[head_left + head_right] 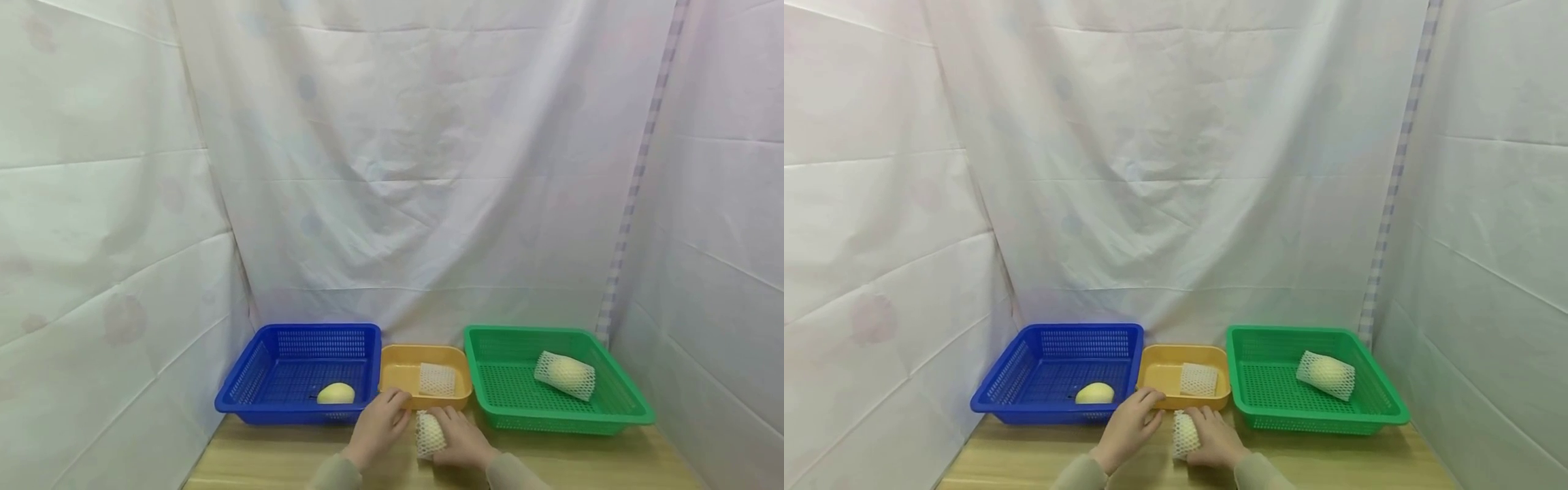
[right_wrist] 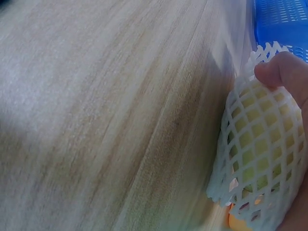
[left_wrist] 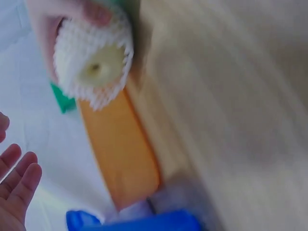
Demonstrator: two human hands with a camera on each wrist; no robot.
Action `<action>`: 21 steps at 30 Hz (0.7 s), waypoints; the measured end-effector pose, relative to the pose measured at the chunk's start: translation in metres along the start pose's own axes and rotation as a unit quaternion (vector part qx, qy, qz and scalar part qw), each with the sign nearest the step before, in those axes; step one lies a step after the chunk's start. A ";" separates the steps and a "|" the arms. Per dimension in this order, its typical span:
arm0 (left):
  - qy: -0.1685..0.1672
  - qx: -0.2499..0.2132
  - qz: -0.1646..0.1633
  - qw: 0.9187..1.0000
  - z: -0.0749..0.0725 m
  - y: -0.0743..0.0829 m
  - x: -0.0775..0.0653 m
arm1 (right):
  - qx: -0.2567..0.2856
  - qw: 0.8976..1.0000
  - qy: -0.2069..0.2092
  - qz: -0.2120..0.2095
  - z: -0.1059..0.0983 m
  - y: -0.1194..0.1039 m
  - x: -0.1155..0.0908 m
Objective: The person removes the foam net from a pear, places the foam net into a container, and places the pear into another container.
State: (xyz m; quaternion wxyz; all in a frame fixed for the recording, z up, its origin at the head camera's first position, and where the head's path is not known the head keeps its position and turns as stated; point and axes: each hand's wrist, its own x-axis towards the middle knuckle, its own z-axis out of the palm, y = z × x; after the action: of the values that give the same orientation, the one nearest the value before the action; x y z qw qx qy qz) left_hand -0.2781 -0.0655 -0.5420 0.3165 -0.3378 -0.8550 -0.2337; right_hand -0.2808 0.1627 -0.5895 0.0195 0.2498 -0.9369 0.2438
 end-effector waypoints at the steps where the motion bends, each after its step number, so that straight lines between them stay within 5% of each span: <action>1: -0.001 -0.006 -0.003 1.000 0.004 0.002 -0.002 | 0.002 1.000 0.001 -0.001 0.000 0.000 0.000; 9: -0.053 -0.040 -0.053 0.996 0.028 0.005 -0.022 | 0.003 1.000 0.005 0.002 0.008 0.002 -0.002; 16: -0.107 -0.058 -0.118 0.985 0.036 0.002 -0.023 | 0.002 1.000 0.002 0.007 0.006 0.004 0.001; 21: -0.128 -0.080 -0.133 0.980 0.044 0.001 -0.022 | -0.004 1.000 0.003 0.005 0.003 0.005 0.002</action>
State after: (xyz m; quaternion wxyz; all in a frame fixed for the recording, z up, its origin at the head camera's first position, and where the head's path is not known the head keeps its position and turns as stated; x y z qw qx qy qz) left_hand -0.2821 -0.0477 -0.5870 0.1423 -0.2724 -0.9043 -0.2964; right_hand -0.2843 0.1638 -0.5943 0.0219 0.2448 -0.9389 0.2409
